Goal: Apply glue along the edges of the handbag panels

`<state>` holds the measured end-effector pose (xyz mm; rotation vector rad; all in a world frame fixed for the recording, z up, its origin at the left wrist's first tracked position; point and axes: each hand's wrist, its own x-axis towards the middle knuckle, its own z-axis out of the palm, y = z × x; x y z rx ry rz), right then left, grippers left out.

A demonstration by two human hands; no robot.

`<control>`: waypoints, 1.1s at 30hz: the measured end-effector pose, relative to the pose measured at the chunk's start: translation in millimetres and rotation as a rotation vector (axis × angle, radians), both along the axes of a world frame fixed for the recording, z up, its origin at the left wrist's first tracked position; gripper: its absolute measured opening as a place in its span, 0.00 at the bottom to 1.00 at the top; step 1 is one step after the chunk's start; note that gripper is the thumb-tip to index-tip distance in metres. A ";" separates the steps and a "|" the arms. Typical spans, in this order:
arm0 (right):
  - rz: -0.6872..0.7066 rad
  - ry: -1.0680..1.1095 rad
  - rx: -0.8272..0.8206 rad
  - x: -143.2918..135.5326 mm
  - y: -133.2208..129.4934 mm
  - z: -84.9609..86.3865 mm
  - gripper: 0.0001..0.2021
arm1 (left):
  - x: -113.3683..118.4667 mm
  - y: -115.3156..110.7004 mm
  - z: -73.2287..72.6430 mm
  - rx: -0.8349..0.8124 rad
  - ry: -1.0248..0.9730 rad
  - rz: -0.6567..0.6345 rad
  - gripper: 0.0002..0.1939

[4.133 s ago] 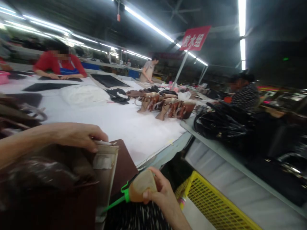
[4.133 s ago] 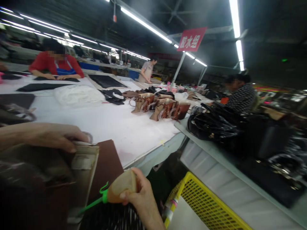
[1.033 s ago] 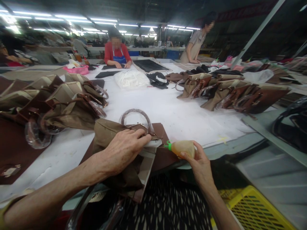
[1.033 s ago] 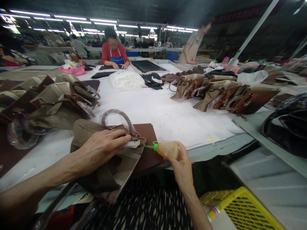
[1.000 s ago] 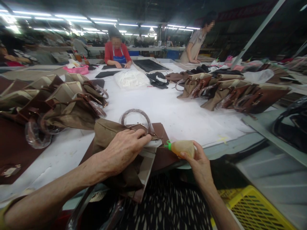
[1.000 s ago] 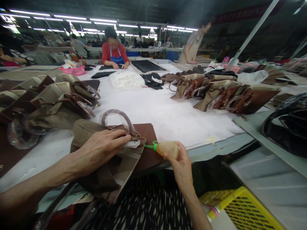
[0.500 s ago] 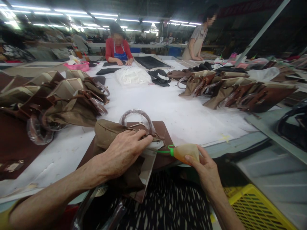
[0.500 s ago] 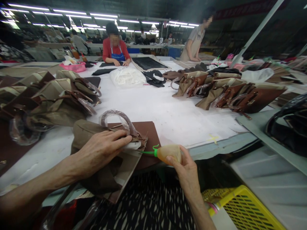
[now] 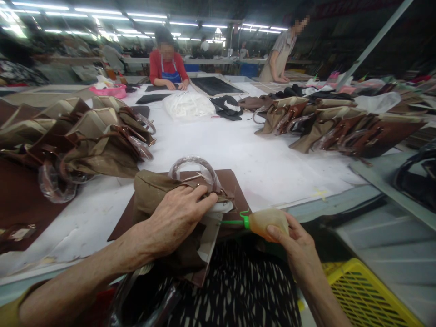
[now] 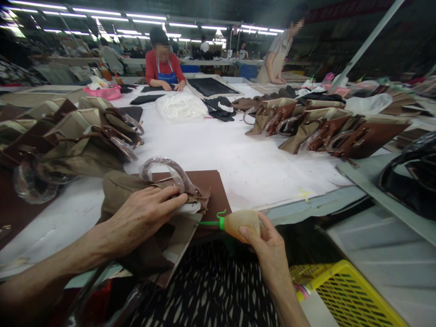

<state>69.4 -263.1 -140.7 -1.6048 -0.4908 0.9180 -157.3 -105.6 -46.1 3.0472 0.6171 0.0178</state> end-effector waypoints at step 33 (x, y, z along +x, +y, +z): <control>-0.084 -0.098 0.073 -6.1 -0.3 -8.7 0.30 | -2.6 -3.6 -5.1 -0.002 -0.034 0.006 0.15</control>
